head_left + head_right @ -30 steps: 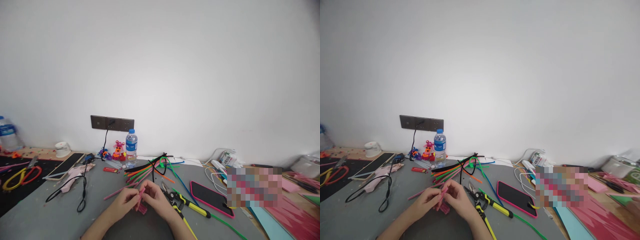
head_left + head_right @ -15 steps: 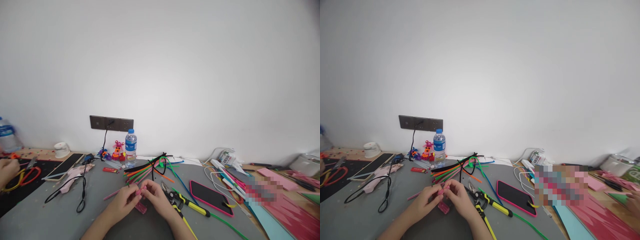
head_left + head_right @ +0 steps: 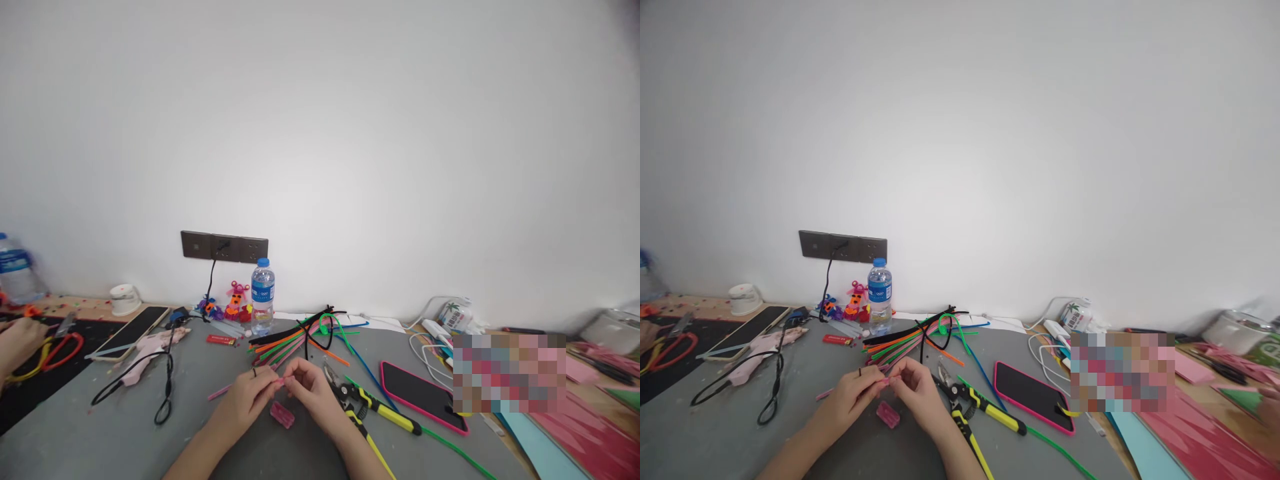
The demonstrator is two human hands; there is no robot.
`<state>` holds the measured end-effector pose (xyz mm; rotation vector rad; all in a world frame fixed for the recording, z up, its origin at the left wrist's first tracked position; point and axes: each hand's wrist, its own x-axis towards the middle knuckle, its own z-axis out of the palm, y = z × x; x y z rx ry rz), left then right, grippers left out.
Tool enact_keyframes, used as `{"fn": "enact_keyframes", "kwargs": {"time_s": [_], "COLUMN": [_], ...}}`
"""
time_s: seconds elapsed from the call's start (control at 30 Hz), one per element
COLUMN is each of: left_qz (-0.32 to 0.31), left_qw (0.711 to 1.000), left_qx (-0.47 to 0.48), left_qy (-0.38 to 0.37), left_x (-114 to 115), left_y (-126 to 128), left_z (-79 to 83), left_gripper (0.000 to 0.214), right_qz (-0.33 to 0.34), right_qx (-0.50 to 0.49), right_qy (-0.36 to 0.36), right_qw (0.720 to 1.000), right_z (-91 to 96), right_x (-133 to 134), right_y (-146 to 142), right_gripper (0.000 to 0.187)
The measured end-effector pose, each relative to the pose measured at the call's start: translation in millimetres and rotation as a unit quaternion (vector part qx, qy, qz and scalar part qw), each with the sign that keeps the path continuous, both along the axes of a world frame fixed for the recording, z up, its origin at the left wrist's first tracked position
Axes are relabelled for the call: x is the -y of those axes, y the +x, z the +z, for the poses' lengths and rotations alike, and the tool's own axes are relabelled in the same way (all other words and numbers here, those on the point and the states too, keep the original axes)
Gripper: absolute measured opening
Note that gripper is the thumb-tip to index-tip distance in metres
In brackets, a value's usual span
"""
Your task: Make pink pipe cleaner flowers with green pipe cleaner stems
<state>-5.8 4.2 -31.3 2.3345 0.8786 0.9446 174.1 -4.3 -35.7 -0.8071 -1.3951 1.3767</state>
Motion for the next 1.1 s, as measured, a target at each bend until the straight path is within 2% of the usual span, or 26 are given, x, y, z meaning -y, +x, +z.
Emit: {"fn": "enact_keyframes", "kwargs": {"time_s": [0.2,0.4,0.73,0.97,1.1], "left_qz": [0.015,0.014,0.022,0.015,0.01], "left_qw": [1.0,0.998,0.989,0.984,0.987], "left_qx": [0.015,0.037,0.024,0.059,0.057], "left_qy": [-0.008,-0.043,-0.147,-0.168,-0.148], "left_x": [-3,-2,-1,1,-3], "left_y": [0,1,6,6,5], "left_z": [-4.9,0.9,-2.6,-0.1,-1.8], "left_gripper": [0.029,0.032,0.037,0.037,0.035], "right_qz": [0.002,-0.016,-0.037,-0.044,-0.045], "right_qx": [-0.049,-0.076,-0.024,-0.018,-0.018], "right_qy": [0.01,-0.004,0.015,0.019,0.027], "right_qw": [0.999,0.997,0.999,0.999,0.998], "right_z": [-5.4,-6.6,-12.9,-16.4,-16.0], "right_x": [-1,-2,-3,-5,-5], "right_y": [-1,-2,-1,1,0], "right_gripper": [0.032,0.033,0.029,0.024,0.024]}}
